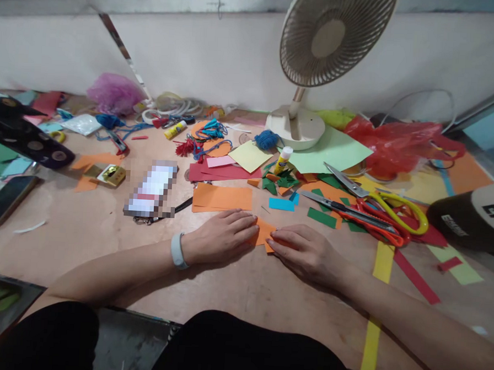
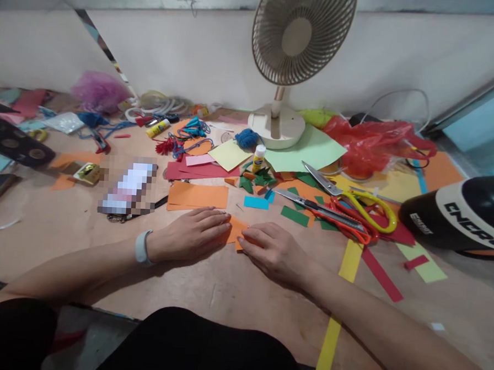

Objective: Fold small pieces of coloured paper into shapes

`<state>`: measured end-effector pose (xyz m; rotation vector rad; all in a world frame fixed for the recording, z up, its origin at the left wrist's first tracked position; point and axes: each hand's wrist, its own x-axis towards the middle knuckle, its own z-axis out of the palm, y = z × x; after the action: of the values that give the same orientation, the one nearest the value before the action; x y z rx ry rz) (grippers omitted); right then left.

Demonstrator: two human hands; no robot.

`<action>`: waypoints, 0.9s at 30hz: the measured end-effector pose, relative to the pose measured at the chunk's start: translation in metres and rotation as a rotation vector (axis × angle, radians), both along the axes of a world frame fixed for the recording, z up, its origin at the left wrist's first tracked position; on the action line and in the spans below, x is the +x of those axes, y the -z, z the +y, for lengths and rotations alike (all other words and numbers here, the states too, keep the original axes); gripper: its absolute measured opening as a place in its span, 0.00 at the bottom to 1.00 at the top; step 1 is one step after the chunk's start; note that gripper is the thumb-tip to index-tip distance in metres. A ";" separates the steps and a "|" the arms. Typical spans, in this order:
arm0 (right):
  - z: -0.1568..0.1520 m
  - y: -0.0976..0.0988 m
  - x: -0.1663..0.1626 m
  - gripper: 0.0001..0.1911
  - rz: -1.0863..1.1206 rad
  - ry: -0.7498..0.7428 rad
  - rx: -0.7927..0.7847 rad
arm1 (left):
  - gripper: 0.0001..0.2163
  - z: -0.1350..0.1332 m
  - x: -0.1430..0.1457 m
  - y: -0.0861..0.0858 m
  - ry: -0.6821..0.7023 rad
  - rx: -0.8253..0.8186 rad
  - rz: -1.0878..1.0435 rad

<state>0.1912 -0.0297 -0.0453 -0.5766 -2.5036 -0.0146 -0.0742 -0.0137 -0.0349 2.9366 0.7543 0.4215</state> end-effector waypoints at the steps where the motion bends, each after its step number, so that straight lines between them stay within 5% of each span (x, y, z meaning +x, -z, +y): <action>1: 0.000 0.001 0.000 0.12 -0.003 0.001 -0.008 | 0.14 0.000 0.000 0.000 0.003 0.007 0.003; 9: 0.000 -0.002 0.001 0.11 0.021 0.007 -0.026 | 0.14 0.001 -0.002 -0.005 0.000 0.022 0.032; 19: 0.001 -0.001 0.001 0.11 0.033 -0.011 -0.053 | 0.29 0.006 0.005 0.002 -0.057 -0.011 0.055; 27: 0.000 -0.002 0.001 0.11 0.020 -0.020 -0.058 | 0.32 0.007 0.010 0.003 -0.074 -0.021 0.051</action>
<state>0.1924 -0.0295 -0.0437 -0.5728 -2.4969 0.0706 -0.0638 -0.0068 -0.0374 2.9175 0.8698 0.3429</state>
